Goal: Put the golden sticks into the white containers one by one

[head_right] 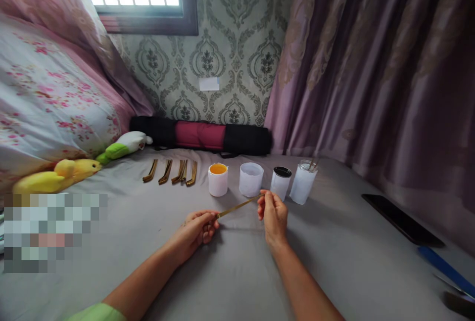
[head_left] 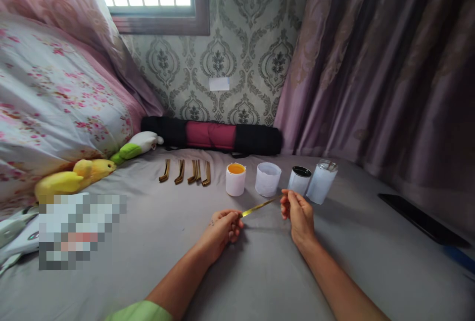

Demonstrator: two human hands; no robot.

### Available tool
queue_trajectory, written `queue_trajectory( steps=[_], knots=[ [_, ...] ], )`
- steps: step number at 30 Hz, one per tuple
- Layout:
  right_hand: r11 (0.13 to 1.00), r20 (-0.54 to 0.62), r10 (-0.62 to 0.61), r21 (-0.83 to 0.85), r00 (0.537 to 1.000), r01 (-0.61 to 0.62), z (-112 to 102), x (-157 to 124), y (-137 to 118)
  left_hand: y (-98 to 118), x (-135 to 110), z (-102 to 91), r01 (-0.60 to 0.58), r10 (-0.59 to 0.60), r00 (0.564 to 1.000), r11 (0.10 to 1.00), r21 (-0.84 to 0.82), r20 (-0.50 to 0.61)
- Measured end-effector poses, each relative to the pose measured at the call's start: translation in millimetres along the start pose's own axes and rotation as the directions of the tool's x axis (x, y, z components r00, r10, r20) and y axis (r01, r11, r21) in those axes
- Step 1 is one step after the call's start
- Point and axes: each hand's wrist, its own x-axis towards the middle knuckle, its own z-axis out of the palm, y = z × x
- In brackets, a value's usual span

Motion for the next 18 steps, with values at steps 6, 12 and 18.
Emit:
queue_trajectory(
  steps=[6, 12, 18],
  knots=[
    [1.000, -0.014, -0.007, 0.004, 1.000, 0.007, -1.5, 0.9, 0.0, 0.3, 0.1, -0.8, -0.012, 0.012, 1.000, 1.000, 0.003, -0.001],
    [1.000, -0.022, -0.008, 0.013, 1.000, 0.009, -2.1, 0.6, -0.5, 1.4, -0.8, -1.3, -0.019, 0.019, 1.000, 1.000, 0.001, -0.010],
    [1.000, -0.026, 0.026, 0.009, 0.999, -0.025, -3.0, 0.5, -0.3, 3.1, -1.9, 0.5, -0.019, 0.018, 0.999, 1.000, -0.023, -0.031]
  ],
)
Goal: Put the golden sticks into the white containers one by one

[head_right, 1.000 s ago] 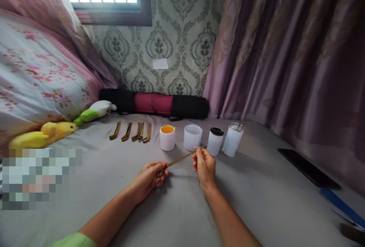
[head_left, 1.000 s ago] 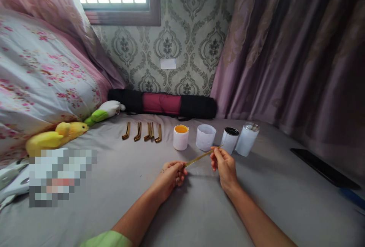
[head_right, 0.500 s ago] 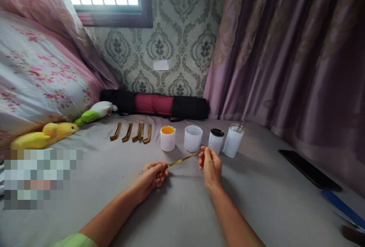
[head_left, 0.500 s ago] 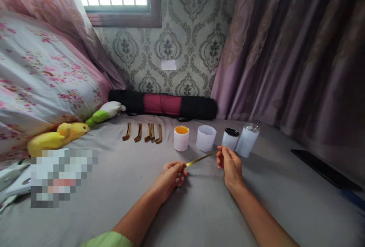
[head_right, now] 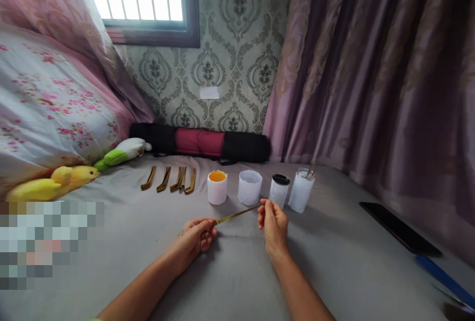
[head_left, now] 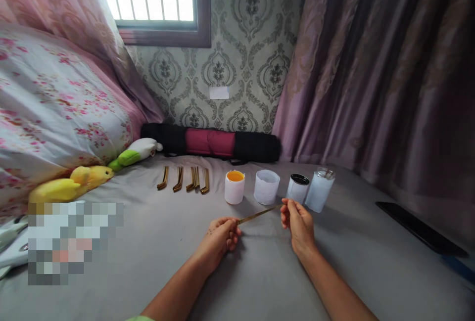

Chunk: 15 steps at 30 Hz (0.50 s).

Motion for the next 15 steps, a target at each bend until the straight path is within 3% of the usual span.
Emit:
queue_trajectory(
  steps=[15],
  knots=[
    [1.000, 0.009, 0.004, -0.003, 1.000, -0.004, -2.3, 0.4, 1.8, -3.3, 2.4, -1.3, -0.009, 0.008, 1.000, 0.999, -0.044, -0.012]
  ],
)
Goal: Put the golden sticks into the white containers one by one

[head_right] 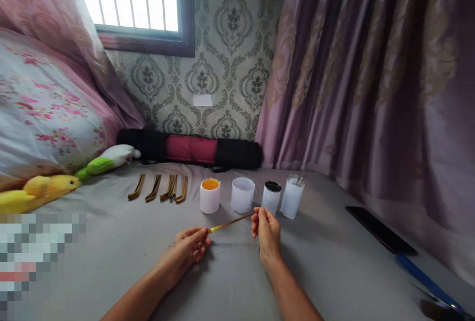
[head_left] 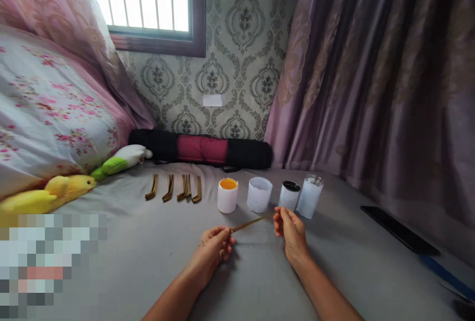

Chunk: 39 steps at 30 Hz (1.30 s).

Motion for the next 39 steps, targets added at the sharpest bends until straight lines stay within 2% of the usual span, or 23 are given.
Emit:
queue_trajectory(
  steps=[8, 13, 23, 27, 32, 39],
  knots=[
    [1.000, -0.006, 0.005, -0.007, 1.000, -0.005, 0, 1, 1, 0, 1, -1.3, 0.034, -0.034, 0.999, 0.999, -0.016, -0.025],
    [1.000, 0.014, -0.005, 0.011, 1.000, 0.005, 1, 1, 0, 2, 1, -3.6, 0.033, -0.033, 0.999, 0.999, -0.016, -0.007],
    [0.998, -0.007, -0.063, -0.011, 0.998, 0.063, 1, 1, -11, 10, -3, -6.0, 0.103, -0.102, 0.995, 0.992, -0.074, 0.021],
    [0.998, -0.039, -0.053, -0.036, 0.998, 0.052, -9, 4, -20, 11, -2, -8.5, 0.112, -0.108, 0.993, 0.989, -0.094, 0.043],
    [0.993, -0.073, -0.059, -0.108, 0.996, 0.051, -31, 11, -35, 15, -2, -10.2, 0.151, -0.146, 0.988, 0.980, -0.129, 0.050],
    [0.973, -0.101, -0.142, -0.198, 0.985, 0.120, -65, 27, -81, 15, 2, -17.8, 0.178, -0.160, 0.983, 0.956, -0.235, 0.095]
  ],
)
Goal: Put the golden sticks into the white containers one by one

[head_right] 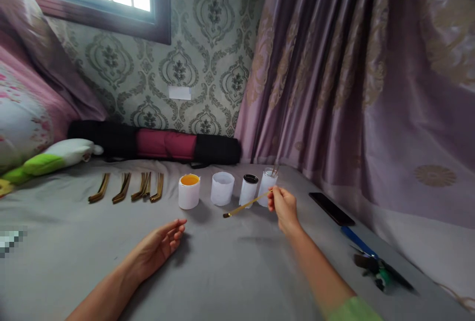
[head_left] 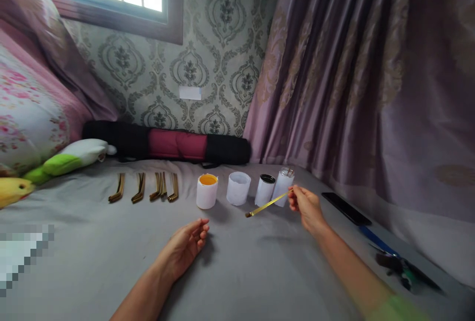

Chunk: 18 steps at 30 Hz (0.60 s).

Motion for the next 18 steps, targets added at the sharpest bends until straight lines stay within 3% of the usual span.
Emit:
queue_trajectory(
  steps=[9, 18],
  knots=[
    [0.987, -0.093, -0.106, -0.128, 0.990, 0.093, -30, 37, -67, 0, 3, -7.1, -0.014, 0.017, 1.000, 0.994, -0.113, 0.026],
    [0.942, -0.109, -0.235, -0.269, 0.966, 0.199, -37, 76, -137, -1, -3, -7.4, -0.046, 0.048, 0.999, 0.991, -0.128, 0.014]
  ],
)
